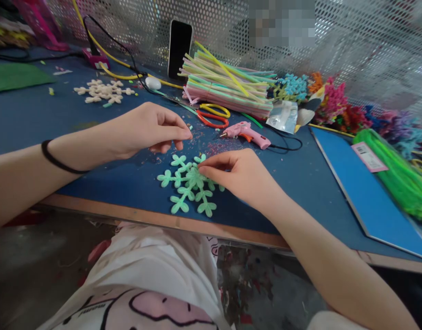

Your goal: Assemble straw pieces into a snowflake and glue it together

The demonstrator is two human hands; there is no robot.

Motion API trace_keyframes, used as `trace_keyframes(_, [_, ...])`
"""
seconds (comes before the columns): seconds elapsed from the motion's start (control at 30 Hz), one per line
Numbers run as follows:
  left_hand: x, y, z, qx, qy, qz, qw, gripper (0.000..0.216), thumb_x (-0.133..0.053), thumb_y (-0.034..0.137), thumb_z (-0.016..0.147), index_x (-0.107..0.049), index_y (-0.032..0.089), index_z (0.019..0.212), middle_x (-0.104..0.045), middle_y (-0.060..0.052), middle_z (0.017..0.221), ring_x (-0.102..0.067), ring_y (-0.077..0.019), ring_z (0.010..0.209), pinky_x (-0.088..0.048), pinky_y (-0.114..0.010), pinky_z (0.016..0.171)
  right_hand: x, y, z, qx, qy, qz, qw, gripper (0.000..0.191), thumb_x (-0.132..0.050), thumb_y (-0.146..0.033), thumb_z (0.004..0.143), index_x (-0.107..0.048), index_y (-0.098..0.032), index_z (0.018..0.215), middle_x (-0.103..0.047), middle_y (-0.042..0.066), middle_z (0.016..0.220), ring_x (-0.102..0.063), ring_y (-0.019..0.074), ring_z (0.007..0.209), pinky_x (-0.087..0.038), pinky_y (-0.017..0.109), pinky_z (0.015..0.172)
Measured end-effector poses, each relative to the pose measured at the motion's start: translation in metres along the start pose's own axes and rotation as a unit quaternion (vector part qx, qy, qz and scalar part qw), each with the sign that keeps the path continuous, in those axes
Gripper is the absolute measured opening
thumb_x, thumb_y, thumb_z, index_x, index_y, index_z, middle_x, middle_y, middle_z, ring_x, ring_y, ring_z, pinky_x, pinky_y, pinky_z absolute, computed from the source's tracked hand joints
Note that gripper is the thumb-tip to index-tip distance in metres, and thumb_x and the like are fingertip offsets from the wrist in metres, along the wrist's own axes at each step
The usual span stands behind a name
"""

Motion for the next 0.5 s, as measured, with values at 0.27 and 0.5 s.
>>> trace_keyframes(0.27, [0.000,0.002,-0.002,0.016,-0.001,0.003,1.000,0.017,-0.071,0.032,0.085,-0.074,0.016,0.083,-0.072,-0.004,0.075,-0.055,-0.0057,0.053,-0.037,-0.019,0.050,0.013,-0.015,-0.001,0.228,0.055,-0.129,0.963,0.023,-0.062,-0.019,0.085,-0.083,-0.025,0.092,-0.061,0.005,0.086,-0.054,0.0149,0.070,-0.041,0.031,0.061])
trace_keyframes(0.5, [0.000,0.003,0.001,-0.044,-0.008,0.032,0.998,0.019,-0.067,0.032,0.089,-0.072,0.015,0.083,-0.071,-0.006,0.074,-0.056,-0.0084,0.055,-0.040,-0.023,0.053,0.011,-0.017,-0.004,0.354,-0.003,-0.149,0.923,0.036,-0.054,-0.010,0.086,-0.084,-0.029,0.093,-0.058,0.004,0.085,-0.055,0.0149,0.075,-0.045,0.031,0.067])
Point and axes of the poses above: each hand's wrist, its own z-axis towards the middle knuckle, its own x-axis out of the back of the hand, y = z × x, the point moved 4 cm from there along z, towards the middle knuckle
